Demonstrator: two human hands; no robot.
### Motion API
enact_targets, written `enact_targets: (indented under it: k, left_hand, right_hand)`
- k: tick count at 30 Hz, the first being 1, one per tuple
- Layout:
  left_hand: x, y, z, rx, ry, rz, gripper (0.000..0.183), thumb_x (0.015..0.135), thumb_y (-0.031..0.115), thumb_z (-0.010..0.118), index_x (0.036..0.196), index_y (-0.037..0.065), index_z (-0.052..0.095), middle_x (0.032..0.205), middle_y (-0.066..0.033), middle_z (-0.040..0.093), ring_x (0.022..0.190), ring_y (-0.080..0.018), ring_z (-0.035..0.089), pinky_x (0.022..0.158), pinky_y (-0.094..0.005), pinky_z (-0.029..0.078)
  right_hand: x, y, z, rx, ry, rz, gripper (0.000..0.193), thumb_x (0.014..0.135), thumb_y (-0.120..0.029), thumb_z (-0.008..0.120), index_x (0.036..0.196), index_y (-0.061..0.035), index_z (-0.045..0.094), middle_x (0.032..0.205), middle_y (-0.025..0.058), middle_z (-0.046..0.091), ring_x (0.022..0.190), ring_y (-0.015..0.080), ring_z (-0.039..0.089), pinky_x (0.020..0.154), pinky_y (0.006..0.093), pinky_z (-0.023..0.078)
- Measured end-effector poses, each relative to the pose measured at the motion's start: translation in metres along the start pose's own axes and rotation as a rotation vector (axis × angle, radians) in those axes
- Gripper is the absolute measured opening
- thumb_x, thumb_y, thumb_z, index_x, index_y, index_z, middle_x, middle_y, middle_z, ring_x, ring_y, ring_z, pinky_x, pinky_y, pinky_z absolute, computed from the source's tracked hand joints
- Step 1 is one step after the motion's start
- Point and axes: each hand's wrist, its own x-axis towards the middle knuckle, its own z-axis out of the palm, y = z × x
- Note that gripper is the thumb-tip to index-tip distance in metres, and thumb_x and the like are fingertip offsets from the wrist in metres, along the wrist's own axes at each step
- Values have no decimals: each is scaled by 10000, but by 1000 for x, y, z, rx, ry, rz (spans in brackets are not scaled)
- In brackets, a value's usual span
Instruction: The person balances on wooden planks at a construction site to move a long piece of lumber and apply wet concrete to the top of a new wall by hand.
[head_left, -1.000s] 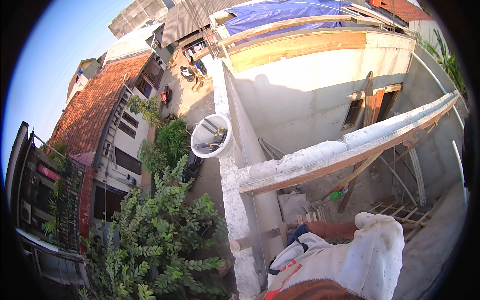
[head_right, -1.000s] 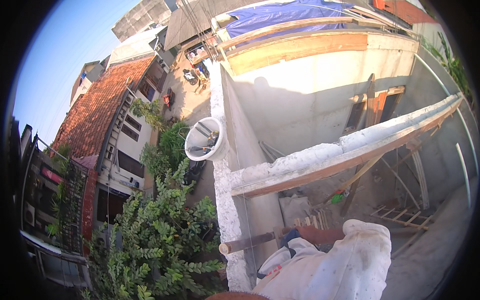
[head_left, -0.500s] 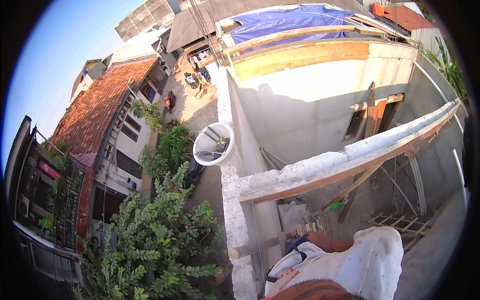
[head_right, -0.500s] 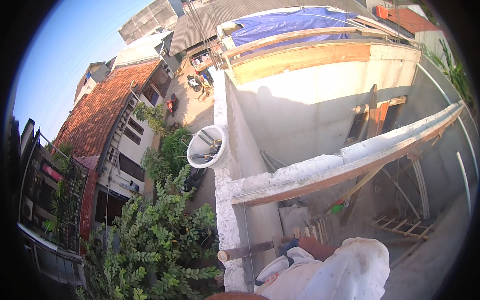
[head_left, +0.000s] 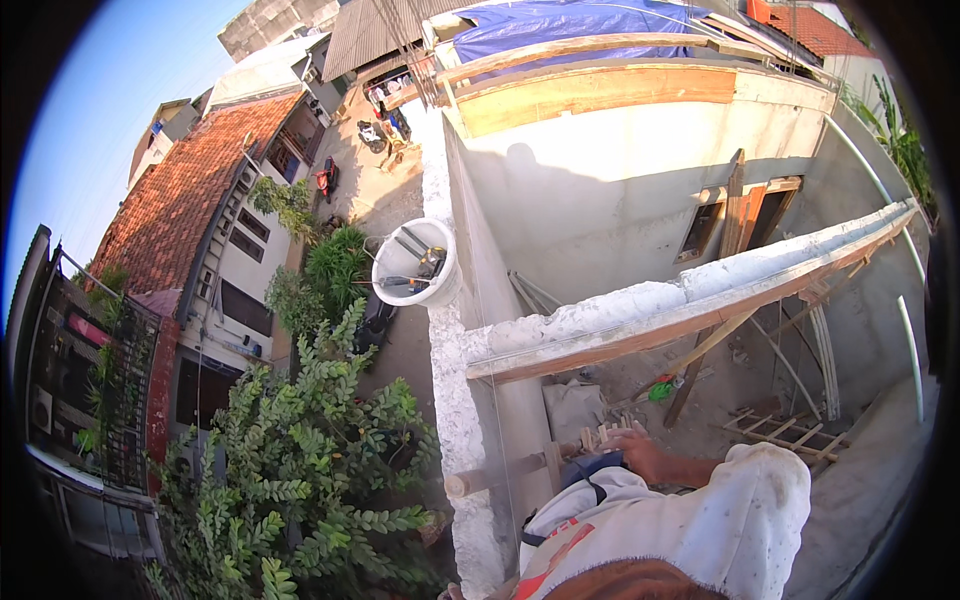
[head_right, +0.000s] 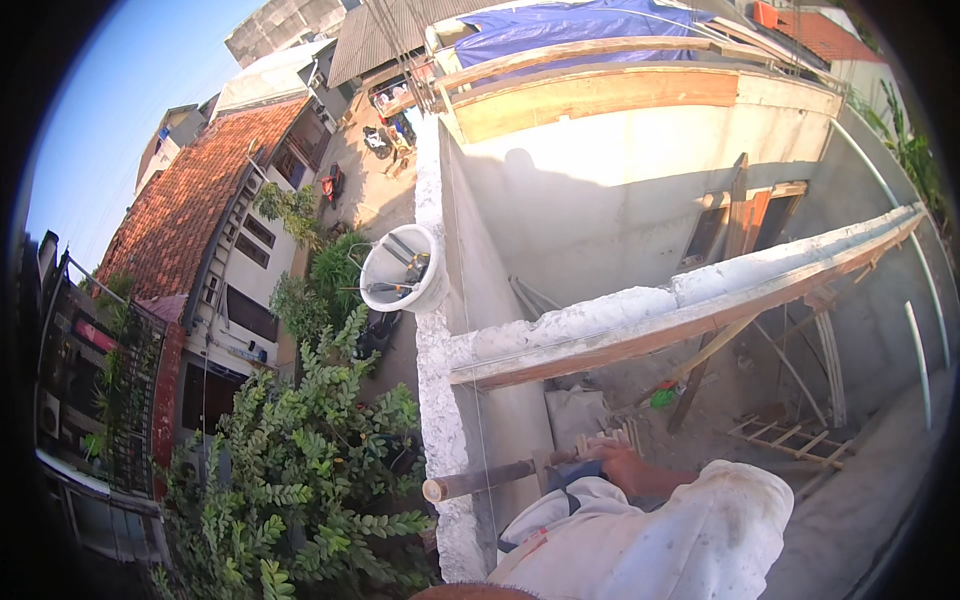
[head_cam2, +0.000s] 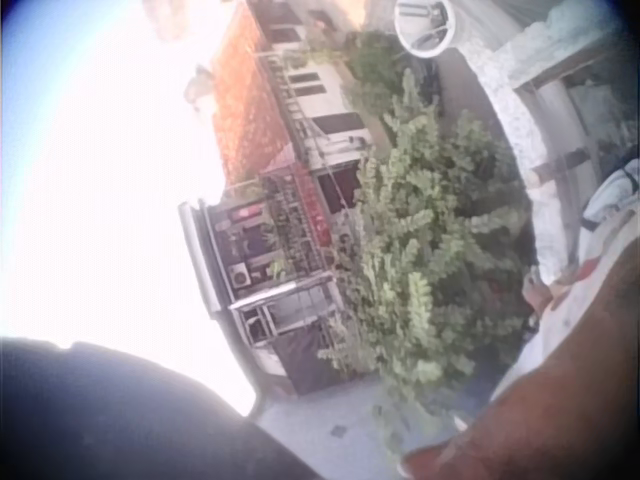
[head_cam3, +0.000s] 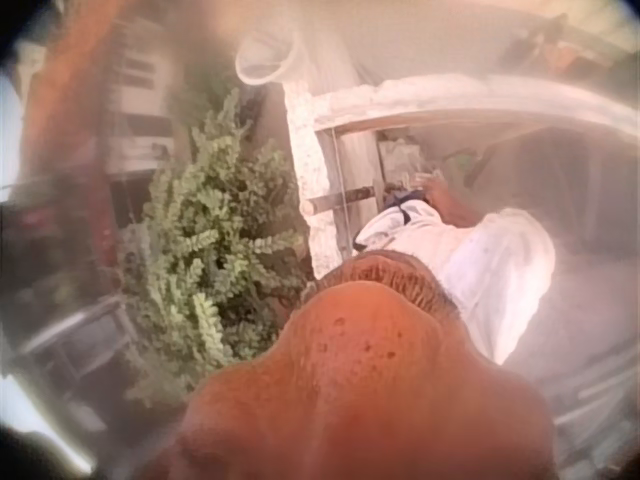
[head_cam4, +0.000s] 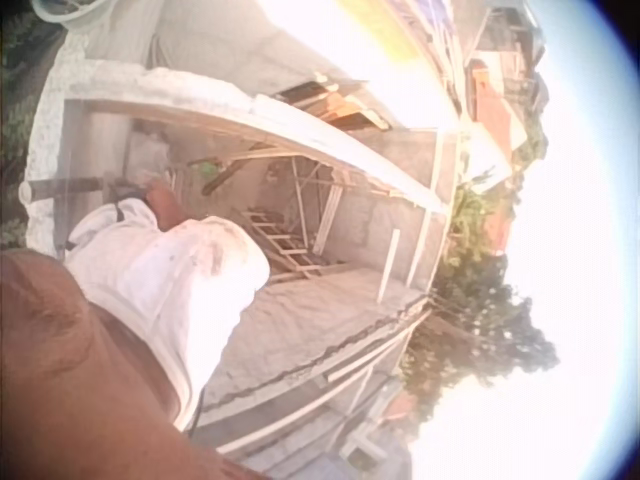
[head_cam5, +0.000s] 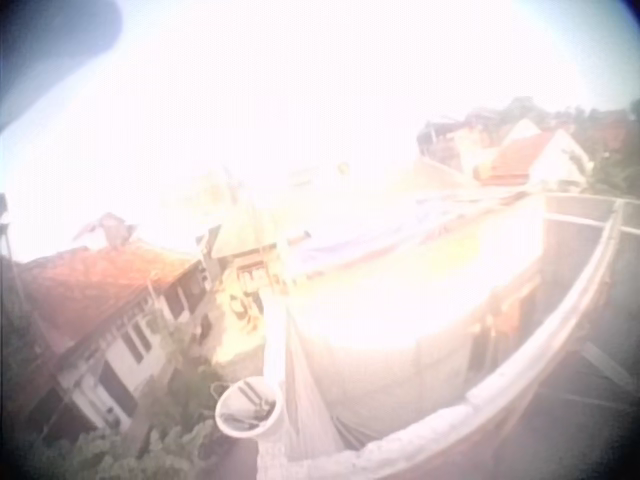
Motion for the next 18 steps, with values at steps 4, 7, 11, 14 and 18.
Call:
enact_targets:
  k: [4,7,11,14,18]
  left_hand:
    - [9,10,5,-171,120,29,462,859,513,700,858,54,755,811,-185,701,732,-377,624,717,-473,484]
    - [-2,-27,13,-303,152,-82,273,882,170,701,847,-98,659,723,-178,658,641,-238,580,644,-411,463]
    - [-3,4,6,-348,36,-125,264,928,169,653,895,-93,649,770,-86,617,711,-170,518,673,-342,432]
    - [-4,10,3,-390,79,-128,286,927,197,667,880,-85,645,774,-77,626,714,-168,524,696,-349,444]
    - [-6,6,1,-341,136,-118,322,936,246,674,887,-72,653,767,-102,639,712,-182,535,690,-363,452]
  right_hand:
    - [-9,0,-20,182,152,-201,539,709,-327,812,1166,-120,617,1343,81,571,1350,319,453,1113,627,278]
    - [-7,-8,-51,240,143,-263,513,704,-307,820,1119,-96,605,1310,112,586,1256,338,538,1069,541,384]
    - [-8,-25,-104,381,83,-131,374,750,-195,752,1047,-48,578,1199,141,602,1090,296,604,929,391,489]
    - [8,-13,-110,532,191,87,321,792,-160,707,1045,-23,564,1095,111,597,985,212,586,856,350,483]
    - [87,10,-98,693,550,197,220,907,-103,637,1084,1,560,964,35,583,856,92,523,777,267,449]
